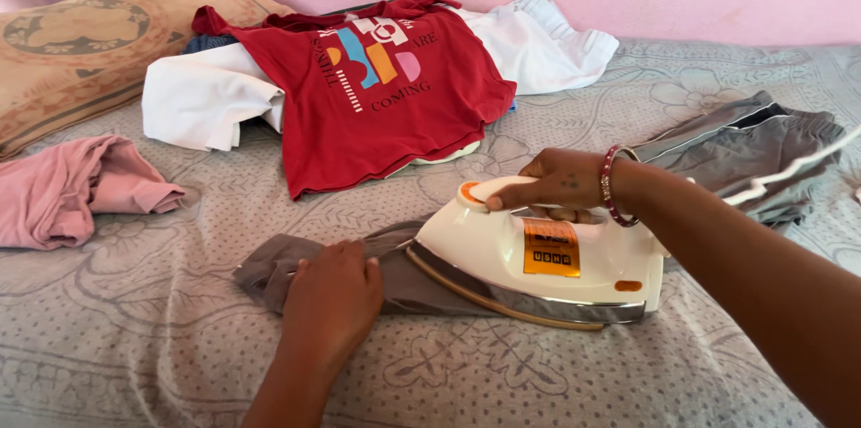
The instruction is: The person irons a pair of gray pants on a bed. They repeatedly smooth the fabric, use a white electric iron to press the legs, and adjust the garment to ensure even coverage. The pants remain on the bed throughout the process.
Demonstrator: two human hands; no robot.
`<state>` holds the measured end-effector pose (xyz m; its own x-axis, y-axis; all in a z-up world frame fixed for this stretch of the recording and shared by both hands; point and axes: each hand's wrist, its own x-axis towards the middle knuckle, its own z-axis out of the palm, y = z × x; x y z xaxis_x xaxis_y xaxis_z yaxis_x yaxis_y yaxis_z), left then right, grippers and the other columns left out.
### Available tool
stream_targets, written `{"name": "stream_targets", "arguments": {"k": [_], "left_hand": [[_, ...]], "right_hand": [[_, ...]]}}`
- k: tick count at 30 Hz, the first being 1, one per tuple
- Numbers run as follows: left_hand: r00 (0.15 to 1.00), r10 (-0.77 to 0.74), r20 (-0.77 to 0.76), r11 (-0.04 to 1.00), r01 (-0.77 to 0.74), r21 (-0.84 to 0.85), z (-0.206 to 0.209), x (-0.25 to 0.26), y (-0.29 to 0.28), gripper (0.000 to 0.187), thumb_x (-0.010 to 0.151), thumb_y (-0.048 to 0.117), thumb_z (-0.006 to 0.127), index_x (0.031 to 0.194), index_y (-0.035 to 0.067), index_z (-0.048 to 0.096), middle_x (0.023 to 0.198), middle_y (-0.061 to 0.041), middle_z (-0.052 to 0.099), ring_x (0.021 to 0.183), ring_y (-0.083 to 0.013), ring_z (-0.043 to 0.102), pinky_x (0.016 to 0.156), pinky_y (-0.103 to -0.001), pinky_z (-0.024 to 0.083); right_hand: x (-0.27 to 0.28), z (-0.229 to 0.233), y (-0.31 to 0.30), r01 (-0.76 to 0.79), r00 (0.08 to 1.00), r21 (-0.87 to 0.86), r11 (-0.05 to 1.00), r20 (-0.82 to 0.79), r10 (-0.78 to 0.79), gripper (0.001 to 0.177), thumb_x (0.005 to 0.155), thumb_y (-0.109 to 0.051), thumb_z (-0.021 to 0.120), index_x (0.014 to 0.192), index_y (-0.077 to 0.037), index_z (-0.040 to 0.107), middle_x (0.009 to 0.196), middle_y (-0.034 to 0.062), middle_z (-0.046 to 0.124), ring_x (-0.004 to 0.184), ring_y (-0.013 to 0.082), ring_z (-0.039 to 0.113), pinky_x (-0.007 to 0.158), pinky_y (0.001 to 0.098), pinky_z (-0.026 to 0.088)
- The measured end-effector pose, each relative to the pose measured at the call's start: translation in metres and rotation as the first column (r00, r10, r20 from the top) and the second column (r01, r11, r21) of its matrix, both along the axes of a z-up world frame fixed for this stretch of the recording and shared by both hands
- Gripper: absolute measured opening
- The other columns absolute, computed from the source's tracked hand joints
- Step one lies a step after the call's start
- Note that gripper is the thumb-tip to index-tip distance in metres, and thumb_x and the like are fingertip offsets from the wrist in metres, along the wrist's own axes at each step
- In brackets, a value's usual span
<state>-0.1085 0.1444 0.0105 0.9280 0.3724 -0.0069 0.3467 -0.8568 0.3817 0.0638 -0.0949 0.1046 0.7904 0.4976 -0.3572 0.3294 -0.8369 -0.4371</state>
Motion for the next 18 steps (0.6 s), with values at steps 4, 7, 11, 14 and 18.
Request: {"name": "stream_targets", "arguments": {"k": [4, 7, 11, 14, 18], "left_hand": [[0.996, -0.036, 0.079, 0.966, 0.014, 0.259, -0.023, -0.003, -0.005, 0.053, 0.095, 0.031, 0.043, 0.14, 0.005, 0.052, 0.155, -0.012, 0.045, 0.144, -0.0261, 0.036, 0.116, -0.056, 0.025], [1.0, -0.001, 0.023, 0.949, -0.006, 0.314, -0.026, -0.001, -0.007, 0.06, 0.094, 0.031, 0.041, 0.148, 0.004, 0.045, 0.16, -0.012, 0.038, 0.145, -0.0247, 0.031, 0.117, -0.055, 0.021], [1.0, 0.025, -0.006, 0.943, -0.022, 0.331, -0.022, -0.003, -0.013, 0.06, 0.095, 0.033, 0.039, 0.146, 0.002, 0.043, 0.158, -0.01, 0.037, 0.149, -0.0233, 0.029, 0.119, -0.053, 0.021], [0.998, 0.036, -0.055, 0.941, -0.015, 0.338, -0.019, -0.004, -0.014, 0.061, 0.097, 0.035, 0.037, 0.149, 0.004, 0.04, 0.161, -0.011, 0.033, 0.151, -0.0235, 0.027, 0.121, -0.053, 0.018], [0.987, 0.041, -0.156, 0.963, 0.002, 0.269, -0.016, 0.001, -0.011, 0.064, 0.097, 0.036, 0.037, 0.152, 0.005, 0.033, 0.164, -0.01, 0.024, 0.153, -0.0228, 0.019, 0.122, -0.054, 0.015]], "right_hand": [[0.003, -0.006, 0.006, 0.105, 0.991, 0.009, 0.994, 0.082, -0.106, 0.072, 0.063, -0.078, 0.072, 0.072, -0.006, 0.074, 0.055, 0.0058, 0.06, 0.048, 0.0169, 0.058, 0.046, 0.0341, 0.042], [0.013, -0.012, 0.017, 0.121, 0.986, 0.01, 0.993, 0.114, -0.121, 0.077, 0.062, -0.082, 0.07, 0.07, -0.005, 0.073, 0.054, 0.0076, 0.058, 0.049, 0.0197, 0.059, 0.047, 0.0358, 0.045], [0.042, -0.027, 0.044, 0.139, 0.971, 0.052, 0.989, 0.19, -0.147, 0.079, 0.063, -0.085, 0.068, 0.068, -0.005, 0.071, 0.056, 0.0067, 0.061, 0.051, 0.0199, 0.062, 0.049, 0.0365, 0.047], [0.062, -0.033, 0.062, 0.145, 0.965, 0.056, 0.988, 0.213, -0.154, 0.08, 0.064, -0.085, 0.069, 0.067, -0.004, 0.07, 0.059, 0.0078, 0.063, 0.053, 0.0204, 0.062, 0.051, 0.037, 0.048], [0.07, -0.038, 0.052, 0.15, 0.988, 0.127, 0.98, 0.001, -0.152, 0.08, 0.07, -0.083, 0.075, 0.071, -0.006, 0.057, 0.065, 0.0099, 0.051, 0.057, 0.0251, 0.049, 0.053, 0.0431, 0.037]]}}
